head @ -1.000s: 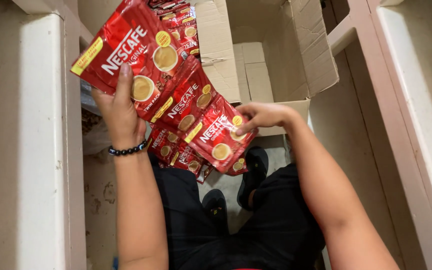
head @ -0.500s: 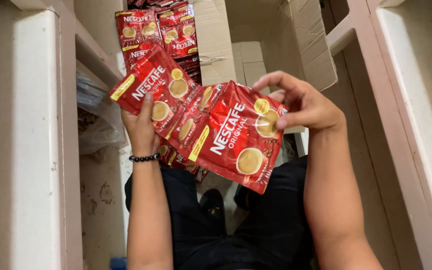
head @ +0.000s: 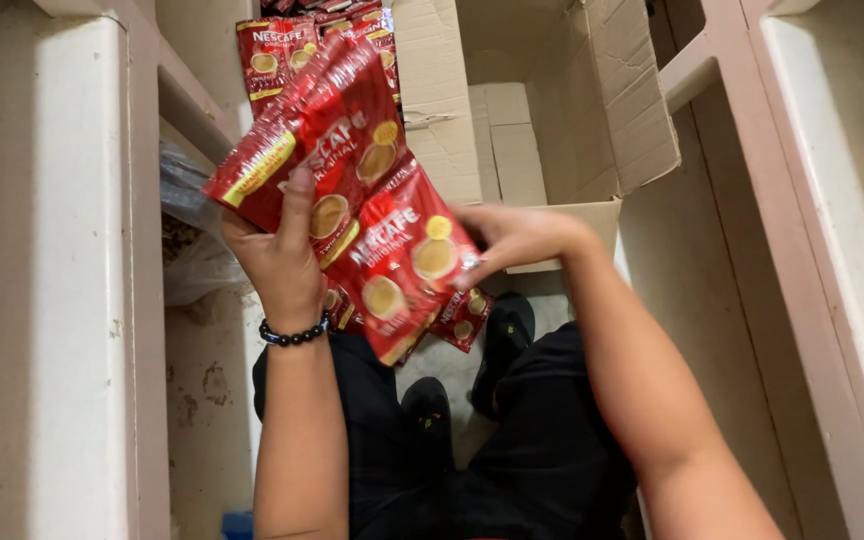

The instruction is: The person picks up coffee sachets from the floor and packs them into a cardboard box by hand.

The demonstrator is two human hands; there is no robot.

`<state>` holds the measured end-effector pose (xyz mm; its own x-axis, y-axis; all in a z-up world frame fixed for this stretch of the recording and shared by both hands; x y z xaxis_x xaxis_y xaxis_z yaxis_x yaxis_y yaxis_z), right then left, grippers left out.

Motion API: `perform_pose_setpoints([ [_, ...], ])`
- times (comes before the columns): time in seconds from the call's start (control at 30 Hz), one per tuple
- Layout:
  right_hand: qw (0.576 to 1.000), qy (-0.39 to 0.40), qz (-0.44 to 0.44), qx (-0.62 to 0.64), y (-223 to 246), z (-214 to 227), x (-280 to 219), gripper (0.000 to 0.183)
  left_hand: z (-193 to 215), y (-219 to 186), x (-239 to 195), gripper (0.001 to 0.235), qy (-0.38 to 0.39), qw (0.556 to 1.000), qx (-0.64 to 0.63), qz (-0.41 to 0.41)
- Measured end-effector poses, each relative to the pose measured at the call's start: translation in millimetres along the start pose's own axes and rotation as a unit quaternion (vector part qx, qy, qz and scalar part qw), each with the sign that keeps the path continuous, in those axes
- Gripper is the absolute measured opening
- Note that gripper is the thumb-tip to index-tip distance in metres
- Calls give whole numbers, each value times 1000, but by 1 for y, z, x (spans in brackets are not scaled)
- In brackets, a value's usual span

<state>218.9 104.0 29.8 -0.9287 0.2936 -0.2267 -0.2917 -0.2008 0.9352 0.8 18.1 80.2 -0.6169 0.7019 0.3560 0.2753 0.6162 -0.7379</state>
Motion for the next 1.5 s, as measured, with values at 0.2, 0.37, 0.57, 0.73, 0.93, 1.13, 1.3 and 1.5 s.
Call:
perform_pose_setpoints([
  [0.2,980,-67,6,188,8,-8,26,82,18,-2,9,43,-71,997,-7,4],
  [0.37,952,-172,139,213,45,35,-11,73,31,39,-1,78,16,987,-110,115],
  [0.57,876,-255,234,336,36,73,-35,53,37,109,-71,72,150,953,174,197],
  [0.73,841,-252,282,387,40,83,-52,43,24,113,-92,46,185,954,157,175],
  [0.93,760,-342,342,434,31,100,-85,39,51,157,-126,53,112,908,39,402],
  [1.13,782,-290,378,402,39,81,-73,36,-9,156,-141,80,287,887,355,72],
  [1.3,766,-255,425,409,30,84,-95,31,54,232,-110,39,93,963,108,229],
  [1.5,920,-278,135,240,-1,86,-88,42,34,102,-4,56,-32,938,-274,211],
])
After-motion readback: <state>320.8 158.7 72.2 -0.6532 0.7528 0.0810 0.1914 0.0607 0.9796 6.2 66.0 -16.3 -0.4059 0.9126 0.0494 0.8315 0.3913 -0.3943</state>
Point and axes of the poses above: each hand's wrist, its own x-axis towards the middle knuckle, its own z-axis out of the back of the hand, y = z × x, the point moved 8 cm from there along x, towards the middle knuckle, and after that the axes turned 8 degrees about -x, right-handed, at the moved point
